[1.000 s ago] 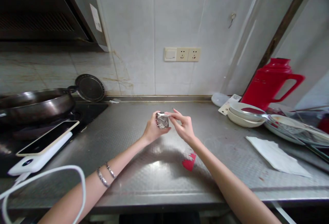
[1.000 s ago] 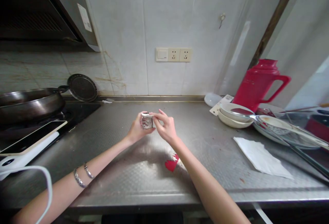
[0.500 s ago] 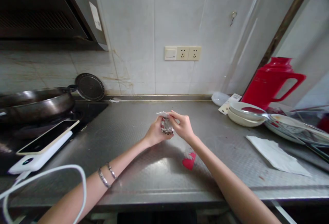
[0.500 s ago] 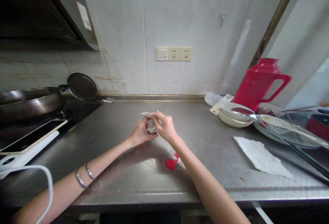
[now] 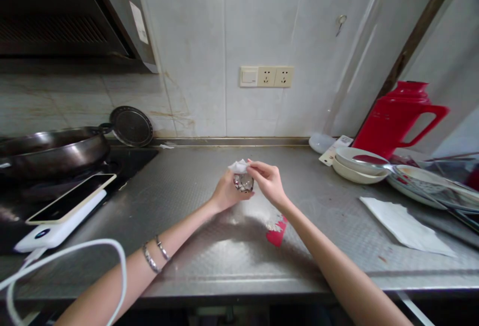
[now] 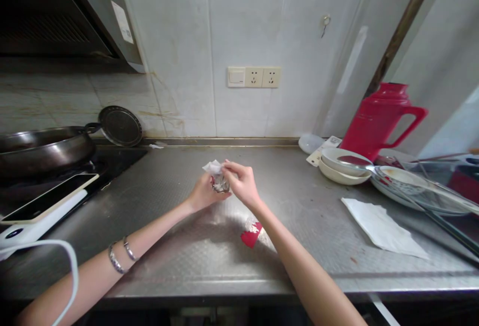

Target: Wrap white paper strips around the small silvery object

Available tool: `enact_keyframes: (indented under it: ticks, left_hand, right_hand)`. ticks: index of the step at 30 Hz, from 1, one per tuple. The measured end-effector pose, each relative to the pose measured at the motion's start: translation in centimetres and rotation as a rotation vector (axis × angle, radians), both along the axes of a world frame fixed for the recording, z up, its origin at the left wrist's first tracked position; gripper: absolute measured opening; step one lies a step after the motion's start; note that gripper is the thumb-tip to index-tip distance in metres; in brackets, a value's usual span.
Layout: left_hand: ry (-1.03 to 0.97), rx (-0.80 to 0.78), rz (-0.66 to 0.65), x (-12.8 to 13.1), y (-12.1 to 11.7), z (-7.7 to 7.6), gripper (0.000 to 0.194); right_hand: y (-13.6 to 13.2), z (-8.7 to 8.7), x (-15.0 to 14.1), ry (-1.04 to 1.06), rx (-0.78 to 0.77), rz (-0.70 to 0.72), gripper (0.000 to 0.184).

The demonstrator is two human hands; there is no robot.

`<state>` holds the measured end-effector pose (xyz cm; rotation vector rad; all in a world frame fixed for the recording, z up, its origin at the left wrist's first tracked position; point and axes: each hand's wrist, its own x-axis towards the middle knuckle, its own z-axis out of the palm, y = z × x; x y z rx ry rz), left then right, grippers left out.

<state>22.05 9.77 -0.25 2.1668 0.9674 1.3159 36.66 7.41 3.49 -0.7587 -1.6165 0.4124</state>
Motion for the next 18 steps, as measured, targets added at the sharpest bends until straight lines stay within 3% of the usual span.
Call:
enact_keyframes:
  ticks: [3,6,9,12,18]
  left_hand:
    - [-0.058,-0.122,0.024,0.1,-0.6,0.1,0.078]
    - [-0.058,-0.118,0.034,0.2,-1.0,0.4,0.079]
    - [-0.061,-0.102,0.077,0.4,-1.0,0.5,0.075]
    - [-0.08,-0.139,0.072,0.4,-0.6,0.6,0.06]
    - [-0.231,-0.155,-0.008,0.4,0.3,0.7,0.051]
  right_hand:
    - [0.3,0.2,0.3,0.143,-0.045,-0.112,0.021]
    - [0.5,0.2,0.4,0.096,-0.001,-0.213,0.02]
    - [0.4,0.0,0.2,-0.057,0.008,-0.104,0.02]
    - [0.3,-0.3,-0.1,-0.141,0.049,-0.004,0.024]
    - [0.3,-0.5,-0.1,-0.312,0.272,-0.05,0.033]
